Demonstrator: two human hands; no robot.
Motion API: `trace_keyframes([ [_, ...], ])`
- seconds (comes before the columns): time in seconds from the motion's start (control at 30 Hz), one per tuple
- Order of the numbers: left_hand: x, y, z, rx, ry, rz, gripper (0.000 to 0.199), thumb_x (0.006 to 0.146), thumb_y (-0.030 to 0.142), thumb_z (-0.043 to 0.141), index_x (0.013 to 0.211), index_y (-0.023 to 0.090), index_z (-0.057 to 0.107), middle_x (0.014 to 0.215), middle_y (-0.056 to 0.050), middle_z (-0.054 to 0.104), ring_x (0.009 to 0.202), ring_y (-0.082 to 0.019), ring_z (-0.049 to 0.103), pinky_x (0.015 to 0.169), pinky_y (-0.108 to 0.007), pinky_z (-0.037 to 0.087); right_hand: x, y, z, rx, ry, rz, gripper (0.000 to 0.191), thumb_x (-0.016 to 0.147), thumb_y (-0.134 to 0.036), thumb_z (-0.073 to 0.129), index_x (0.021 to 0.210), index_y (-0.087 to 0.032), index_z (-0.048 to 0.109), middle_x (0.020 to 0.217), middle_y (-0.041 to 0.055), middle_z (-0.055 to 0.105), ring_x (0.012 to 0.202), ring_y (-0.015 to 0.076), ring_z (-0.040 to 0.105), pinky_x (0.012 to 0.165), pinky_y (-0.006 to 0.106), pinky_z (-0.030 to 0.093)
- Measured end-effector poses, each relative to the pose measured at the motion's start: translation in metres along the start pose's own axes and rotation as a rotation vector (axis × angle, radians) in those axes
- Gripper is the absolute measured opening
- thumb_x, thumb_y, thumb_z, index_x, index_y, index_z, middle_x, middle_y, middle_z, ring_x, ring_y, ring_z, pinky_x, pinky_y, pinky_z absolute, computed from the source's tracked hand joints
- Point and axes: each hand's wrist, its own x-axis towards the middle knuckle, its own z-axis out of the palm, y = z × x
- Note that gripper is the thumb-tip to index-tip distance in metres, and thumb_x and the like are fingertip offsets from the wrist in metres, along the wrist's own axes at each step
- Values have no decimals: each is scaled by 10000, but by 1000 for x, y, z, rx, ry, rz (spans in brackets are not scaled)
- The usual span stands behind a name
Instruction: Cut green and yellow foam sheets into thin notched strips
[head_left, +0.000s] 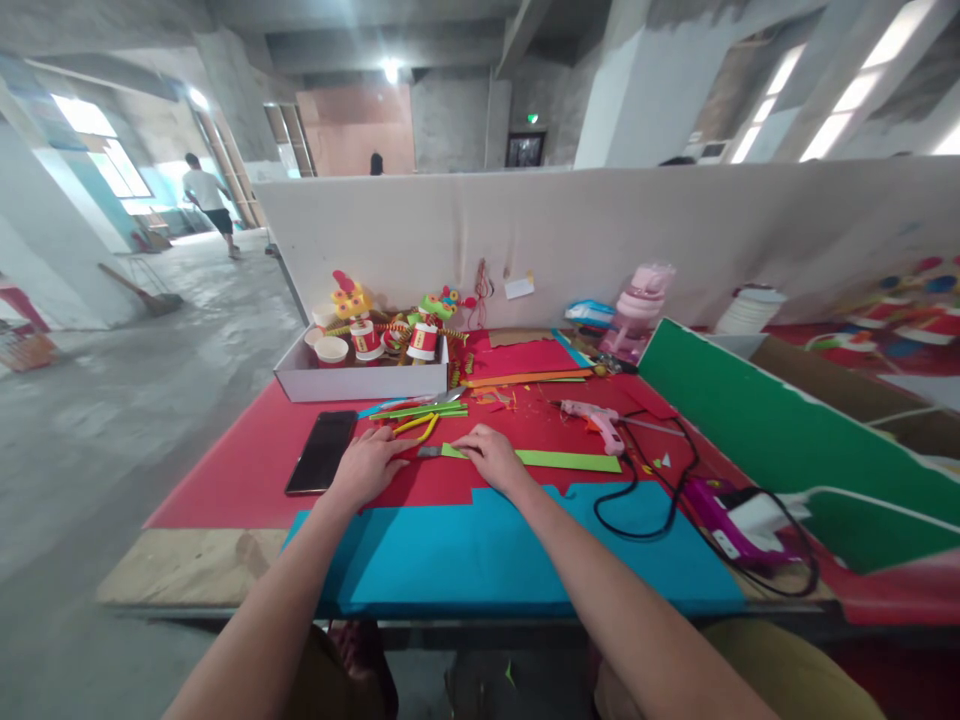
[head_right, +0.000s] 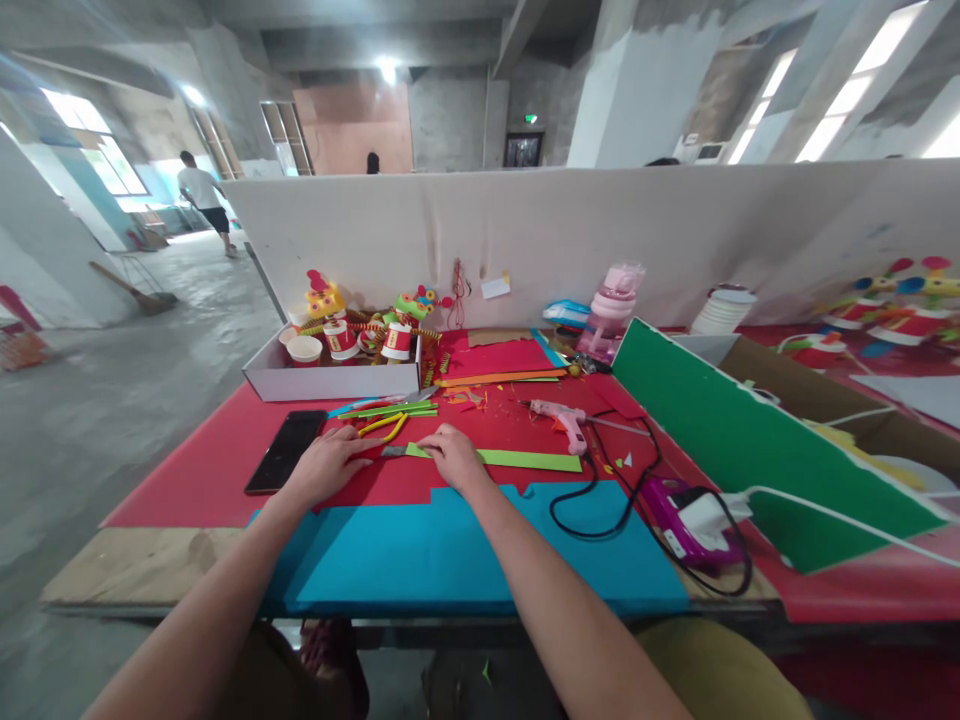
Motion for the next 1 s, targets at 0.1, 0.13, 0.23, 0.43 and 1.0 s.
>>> trace_keyframes([
  [0.1,1,1,0,-13,-19,5,388,897,346,492,1278,344,564,1025,-73,564,995,-219,531,865,-316,408,-1,0,0,3,-7,-11,242,878,-129,556,1018,-220,731,876,53,605,823,148,583,733,246,444],
  [0.13,1,1,0,-12,-23,6,387,898,347,489,1278,344,564,1018,-73,565,996,-220,532,866,-315,409,-1,1,0,0,-9,-13,248,880,-129,552,1025,-223,730,876,53,602,822,147,581,731,245,444],
  [0.23,1,2,-1,-4,-23,13,377,899,348,483,1265,347,576,1011,-72,565,988,-222,537,850,-312,418,-1,1,1,-6,-15,-9,258,880,-125,548,1032,-230,728,878,51,595,823,146,576,732,243,444],
  [0.43,1,2,-1,-20,-22,11,374,901,348,482,1261,340,582,1020,-71,568,992,-218,539,853,-309,421,-1,-1,-1,-13,-22,10,269,874,-117,548,1038,-231,728,882,51,596,823,144,575,743,244,442],
  [1.0,2,7,0,-47,-24,13,387,892,331,493,1270,352,575,1031,-72,580,989,-222,547,835,-311,433,-1,-2,-2,-30,-40,31,349,866,-58,503,1055,-249,726,890,51,597,819,145,575,731,240,440],
])
